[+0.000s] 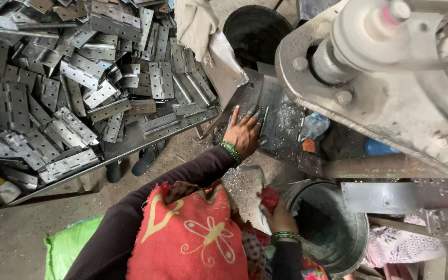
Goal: The person repeatedly picks metal hinge-like parts from a bin, places them under a press, and operates the lever to stamp or shape them. The person then removes the processed parts and places them into a bucket. The cycle continues throughout the clip.
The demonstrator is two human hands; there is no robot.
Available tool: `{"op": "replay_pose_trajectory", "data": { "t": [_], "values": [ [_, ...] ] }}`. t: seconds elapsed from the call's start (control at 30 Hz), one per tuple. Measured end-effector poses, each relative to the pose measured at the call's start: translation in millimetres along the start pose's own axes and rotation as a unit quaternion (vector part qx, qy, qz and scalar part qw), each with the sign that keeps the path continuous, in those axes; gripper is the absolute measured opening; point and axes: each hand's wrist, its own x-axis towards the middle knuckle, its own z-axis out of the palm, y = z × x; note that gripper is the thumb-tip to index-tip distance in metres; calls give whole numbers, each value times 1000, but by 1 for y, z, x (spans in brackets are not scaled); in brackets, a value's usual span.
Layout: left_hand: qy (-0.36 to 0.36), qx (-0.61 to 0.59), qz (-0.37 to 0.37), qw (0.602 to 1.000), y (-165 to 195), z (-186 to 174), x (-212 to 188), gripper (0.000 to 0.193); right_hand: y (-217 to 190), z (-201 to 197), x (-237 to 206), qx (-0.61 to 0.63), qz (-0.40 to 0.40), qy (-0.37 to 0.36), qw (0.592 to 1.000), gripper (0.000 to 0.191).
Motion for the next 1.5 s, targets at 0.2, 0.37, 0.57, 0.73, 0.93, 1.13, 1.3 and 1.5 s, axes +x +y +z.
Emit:
{"op": "replay_pose_trajectory", "data": {
  "t": [0.2,0.37,0.57,0.73,0.93,1.13,1.3,1.5],
  "values": [
    [-5,14,-17,1000,5,-4,3,65,-7,-18,-8,-85,50,14,995,73],
    [1,-15,-19,1000,3,-3,6,55,14,58,13,10,51,30,998,80],
    [92,-1,20,996,-2,6,-11,51,18,51,11,18,90,-14,996,73],
    [28,13,-5,1000,0,1,1,46,-1,-15,-9,-75,63,13,995,65],
    [3,2,-23,1000,-1,2,21,36,-4,29,2,6,83,15,996,69],
    [26,3,13,1000,-4,13,1,45,14,67,15,31,78,17,996,63],
    [24,49,7,998,-5,12,5,45,11,2,6,-44,36,-8,998,62],
    [-53,66,-25,996,-9,10,35,58,0,2,-6,-55,73,17,996,66]
  ]
}}
